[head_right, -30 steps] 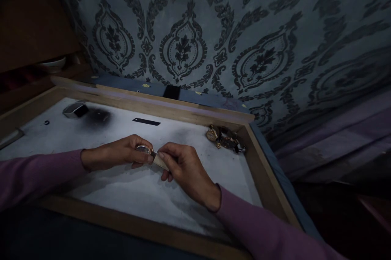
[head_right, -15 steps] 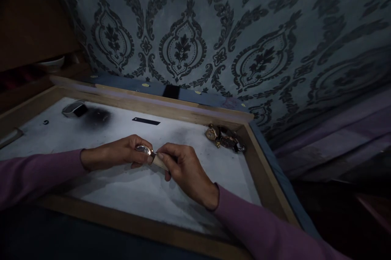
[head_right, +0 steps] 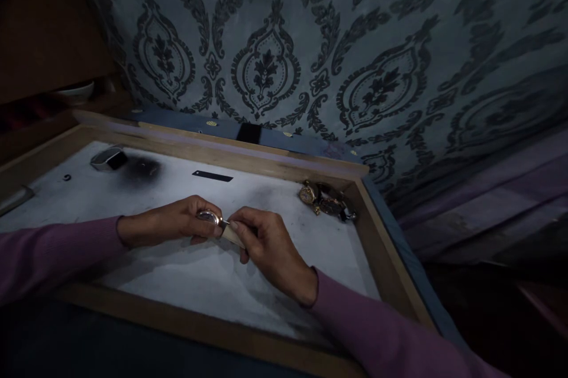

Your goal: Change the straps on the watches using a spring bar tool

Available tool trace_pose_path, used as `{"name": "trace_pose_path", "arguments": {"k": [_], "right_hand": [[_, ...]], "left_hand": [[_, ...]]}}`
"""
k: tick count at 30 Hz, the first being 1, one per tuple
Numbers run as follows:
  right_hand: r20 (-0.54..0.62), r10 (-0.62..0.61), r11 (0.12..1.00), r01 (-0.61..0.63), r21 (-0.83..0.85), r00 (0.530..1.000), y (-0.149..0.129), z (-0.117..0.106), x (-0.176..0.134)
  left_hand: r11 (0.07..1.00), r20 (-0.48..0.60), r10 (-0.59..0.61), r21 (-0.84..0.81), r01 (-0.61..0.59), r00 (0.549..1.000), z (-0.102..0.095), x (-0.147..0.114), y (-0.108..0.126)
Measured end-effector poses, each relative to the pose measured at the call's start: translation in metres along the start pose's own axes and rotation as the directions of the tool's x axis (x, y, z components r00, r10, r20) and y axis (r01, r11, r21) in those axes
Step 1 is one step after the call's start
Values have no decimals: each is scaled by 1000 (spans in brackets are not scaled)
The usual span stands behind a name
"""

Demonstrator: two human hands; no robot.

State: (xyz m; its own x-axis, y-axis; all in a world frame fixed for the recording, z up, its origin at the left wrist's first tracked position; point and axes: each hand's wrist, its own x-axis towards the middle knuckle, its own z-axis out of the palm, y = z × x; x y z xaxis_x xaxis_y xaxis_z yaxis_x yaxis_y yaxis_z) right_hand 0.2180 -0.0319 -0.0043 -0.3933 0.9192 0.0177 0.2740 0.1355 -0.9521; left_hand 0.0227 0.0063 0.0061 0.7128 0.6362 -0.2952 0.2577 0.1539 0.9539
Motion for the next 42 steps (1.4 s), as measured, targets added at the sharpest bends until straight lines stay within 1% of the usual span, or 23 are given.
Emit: {"name": "trace_pose_path", "arguments": {"k": [3, 8, 17, 31, 42], "right_hand": [[-5, -4, 1000, 4, 2, 1000, 0, 0, 0], [-25, 5, 1000, -4, 26, 1000, 0, 1, -1], [2, 12, 1000, -12, 17, 1000, -1, 1, -1], [-10, 3, 1000, -3, 29, 1000, 0, 2, -2], [-11, -8, 1000, 8, 16, 1000, -4, 2, -1]], "left_hand": [[1000, -4, -11, 5, 11, 1000, 0, 0, 1], [1000, -4, 6, 5, -6, 1000, 0, -1, 2], [1000, 9, 5, 9, -5, 1000, 0, 0, 1], [1000, 1, -17, 14, 17, 1000, 1, -2, 1], [1000, 19, 8, 0, -8, 1000, -2, -1, -3]]}}
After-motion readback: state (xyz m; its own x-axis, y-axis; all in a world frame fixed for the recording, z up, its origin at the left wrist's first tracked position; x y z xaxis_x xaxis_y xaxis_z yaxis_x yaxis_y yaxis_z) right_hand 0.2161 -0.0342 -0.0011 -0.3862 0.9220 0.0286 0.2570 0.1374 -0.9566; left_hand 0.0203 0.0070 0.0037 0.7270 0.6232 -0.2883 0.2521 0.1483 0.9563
